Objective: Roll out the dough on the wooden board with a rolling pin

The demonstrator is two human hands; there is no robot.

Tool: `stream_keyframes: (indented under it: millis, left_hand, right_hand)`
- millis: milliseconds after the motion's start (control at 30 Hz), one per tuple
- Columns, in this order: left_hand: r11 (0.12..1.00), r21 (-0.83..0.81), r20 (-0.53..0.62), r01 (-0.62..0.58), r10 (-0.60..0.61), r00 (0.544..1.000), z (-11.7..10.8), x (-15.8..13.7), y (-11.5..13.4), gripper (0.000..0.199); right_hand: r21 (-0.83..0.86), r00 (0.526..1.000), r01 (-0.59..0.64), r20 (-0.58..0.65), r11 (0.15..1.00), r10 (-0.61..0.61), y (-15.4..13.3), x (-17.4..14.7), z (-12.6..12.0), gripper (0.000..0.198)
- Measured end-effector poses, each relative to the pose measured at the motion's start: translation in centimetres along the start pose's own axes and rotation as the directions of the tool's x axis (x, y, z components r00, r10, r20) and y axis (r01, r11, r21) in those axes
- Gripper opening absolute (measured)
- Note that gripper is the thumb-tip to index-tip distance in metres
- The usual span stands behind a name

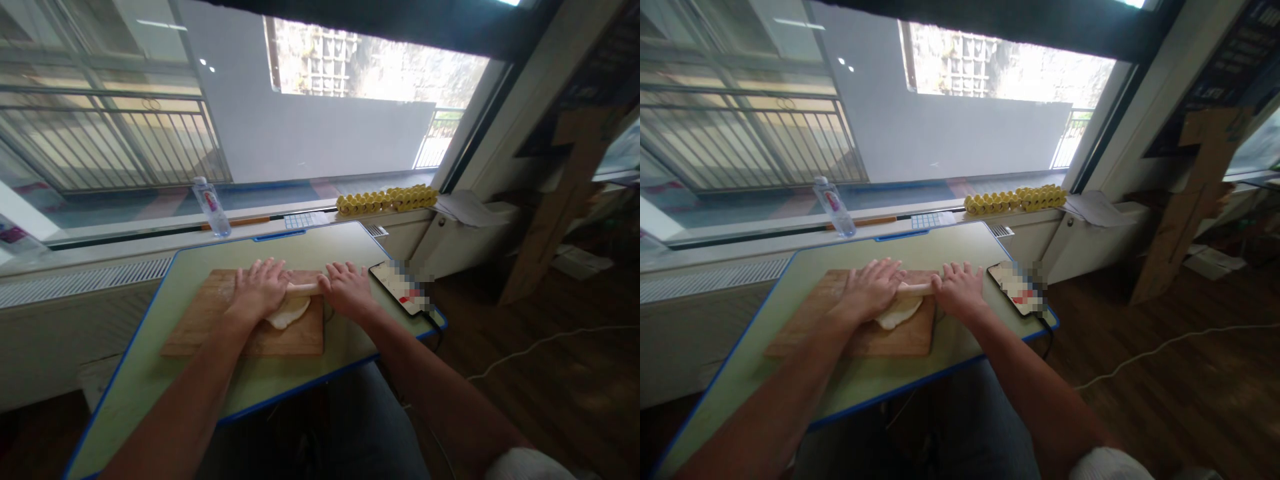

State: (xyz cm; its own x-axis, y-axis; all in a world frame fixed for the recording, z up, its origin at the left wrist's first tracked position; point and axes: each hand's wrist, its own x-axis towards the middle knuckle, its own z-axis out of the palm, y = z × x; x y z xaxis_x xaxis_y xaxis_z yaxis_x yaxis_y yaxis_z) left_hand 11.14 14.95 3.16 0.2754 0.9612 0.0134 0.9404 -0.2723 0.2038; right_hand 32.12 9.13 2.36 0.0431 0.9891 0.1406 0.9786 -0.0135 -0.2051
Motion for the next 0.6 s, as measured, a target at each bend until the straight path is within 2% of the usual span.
stream_keyframes:
  millis: [333,500,600]
  left_hand:
    - [0.994,0.106,-0.109,-0.033,0.044,0.993,0.1,-3.0,0.9,0.057]
    - [0.995,0.083,-0.114,-0.059,0.069,0.991,0.4,-6.5,1.5,0.057]
    - [0.995,0.07,-0.12,-0.071,0.079,0.99,0.7,-7.0,1.4,0.058]
  right_hand:
    - [0.024,0.999,-0.016,-0.037,1.0,0.017,-0.1,-2.8,0.2,0.065]
    - [0.078,0.998,-0.005,-0.063,0.997,0.01,0.1,-5.8,0.5,0.063]
    - [0.088,0.998,-0.009,-0.065,0.996,0.015,0.3,-6.5,0.6,0.061]
